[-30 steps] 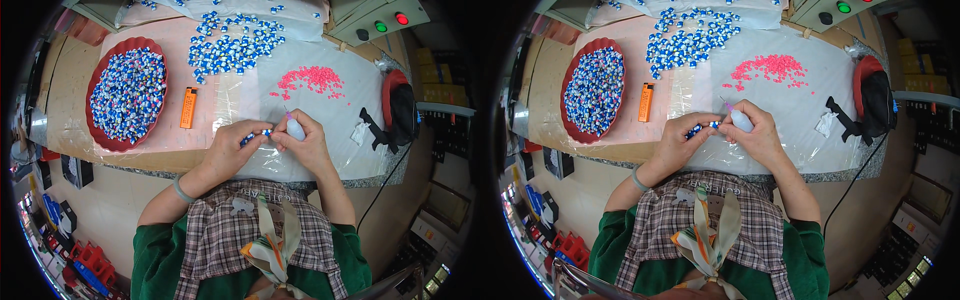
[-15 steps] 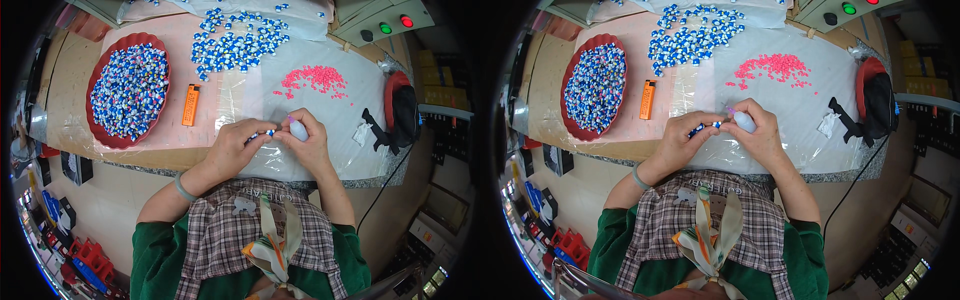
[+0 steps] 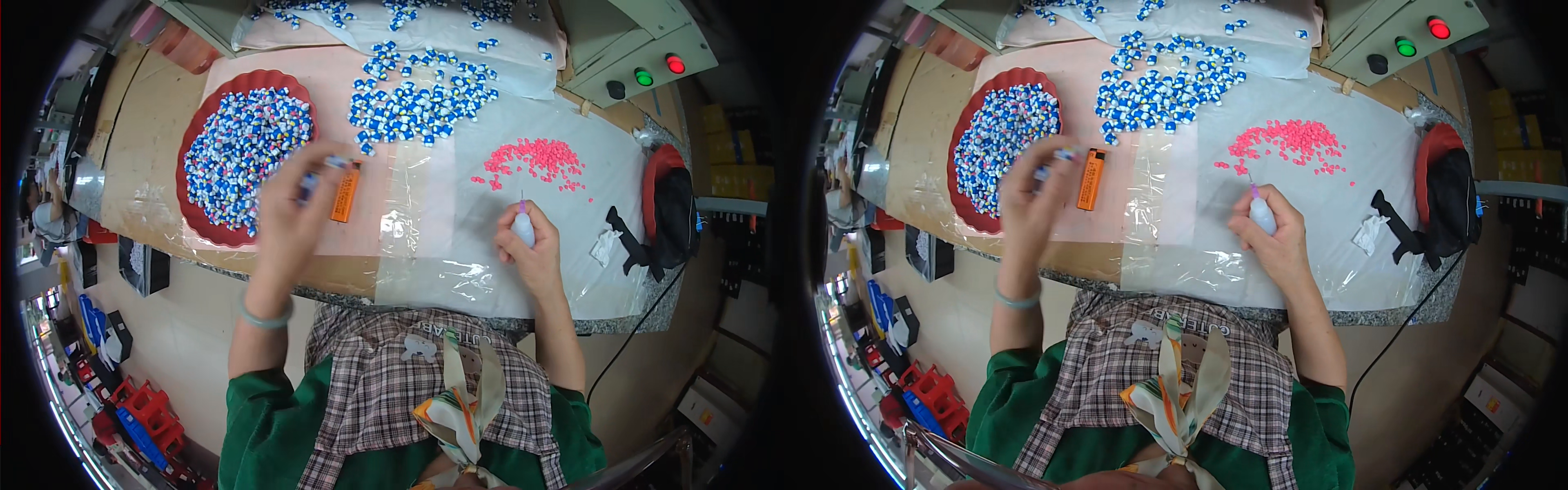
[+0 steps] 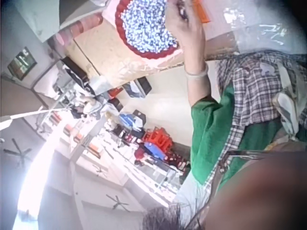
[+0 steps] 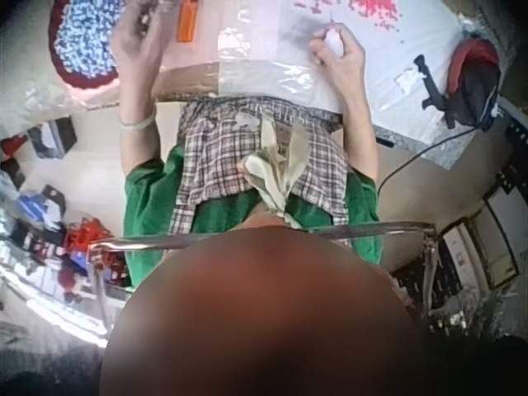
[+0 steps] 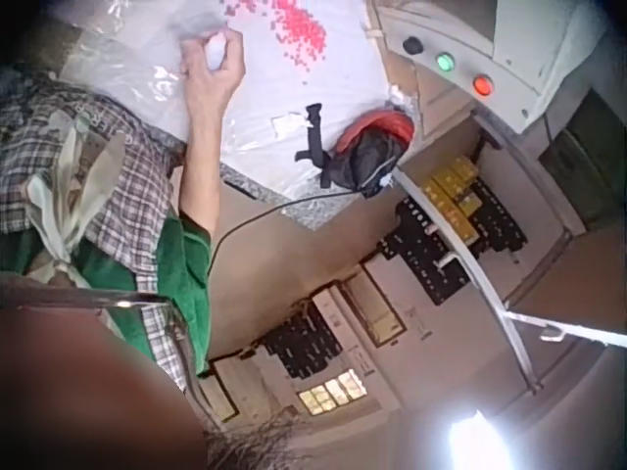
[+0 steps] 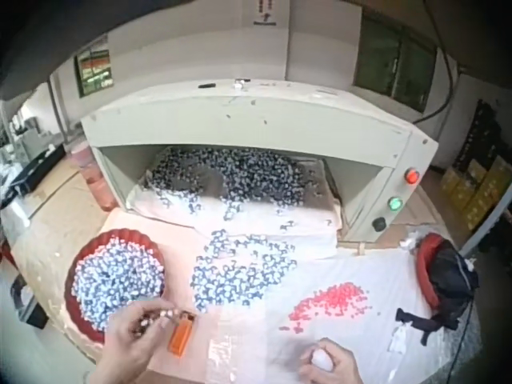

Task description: Applying glue to small blue and pink plastic parts at a factory workbench.

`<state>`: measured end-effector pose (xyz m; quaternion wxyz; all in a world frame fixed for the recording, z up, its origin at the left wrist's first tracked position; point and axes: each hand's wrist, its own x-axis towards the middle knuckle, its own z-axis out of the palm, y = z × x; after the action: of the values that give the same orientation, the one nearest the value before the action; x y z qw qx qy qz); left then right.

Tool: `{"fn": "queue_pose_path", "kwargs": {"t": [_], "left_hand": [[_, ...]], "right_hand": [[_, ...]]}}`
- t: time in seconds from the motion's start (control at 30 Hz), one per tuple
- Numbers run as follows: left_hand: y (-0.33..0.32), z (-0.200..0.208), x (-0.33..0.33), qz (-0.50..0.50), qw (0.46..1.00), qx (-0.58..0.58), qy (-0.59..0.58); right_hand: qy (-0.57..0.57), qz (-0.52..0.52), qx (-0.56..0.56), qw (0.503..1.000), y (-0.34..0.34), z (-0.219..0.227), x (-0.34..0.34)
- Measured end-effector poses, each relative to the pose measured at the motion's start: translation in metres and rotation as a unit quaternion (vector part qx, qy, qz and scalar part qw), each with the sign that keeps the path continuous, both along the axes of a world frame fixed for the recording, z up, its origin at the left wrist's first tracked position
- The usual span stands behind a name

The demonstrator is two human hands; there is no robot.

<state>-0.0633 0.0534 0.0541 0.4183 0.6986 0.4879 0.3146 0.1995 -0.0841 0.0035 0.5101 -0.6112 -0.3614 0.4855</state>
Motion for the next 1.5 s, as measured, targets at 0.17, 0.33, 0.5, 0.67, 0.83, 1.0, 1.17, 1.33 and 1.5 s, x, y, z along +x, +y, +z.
{"fn": "queue_pose_path", "kwargs": {"t": [0.17,0.33,0.5,0.67,0.83,1.0,1.17,1.33,1.5], "left_hand": [[0.049,0.010,-0.048,0.048,0.905,0.356,0.231],[0.045,0.002,-0.007,-0.026,0.863,0.418,0.281],[0.044,-0.035,0.052,-0.112,0.892,0.405,0.168],[0.061,-0.056,0.086,-0.110,0.894,0.414,0.133],[0.064,-0.061,0.084,-0.159,0.903,0.353,0.186],[0.051,-0.051,0.075,-0.161,0.920,0.332,0.130],[0.033,-0.042,0.063,-0.188,0.927,-0.222,-0.237],[0.003,-0.040,0.059,-0.196,0.884,-0.316,-0.284],[-0.013,-0.044,0.060,-0.208,0.845,-0.376,-0.318]], "right_hand": [[-0.004,0.000,0.000,1.000,-0.007,-0.001,0.009],[-0.010,-0.011,-0.001,1.000,-0.010,0.001,0.012],[-0.028,-0.014,0.002,1.000,-0.012,0.003,0.010],[-0.029,-0.006,0.010,1.000,-0.013,-0.001,0.009],[-0.034,-0.010,0.004,0.999,-0.013,-0.002,0.010],[-0.036,-0.002,0.009,0.999,-0.012,-0.001,0.009],[0.001,0.000,0.020,1.000,-0.010,0.002,0.007],[0.108,-0.008,0.051,0.993,-0.010,0.005,0.010],[0.060,-0.030,0.099,0.993,-0.006,0.005,0.010]]}}
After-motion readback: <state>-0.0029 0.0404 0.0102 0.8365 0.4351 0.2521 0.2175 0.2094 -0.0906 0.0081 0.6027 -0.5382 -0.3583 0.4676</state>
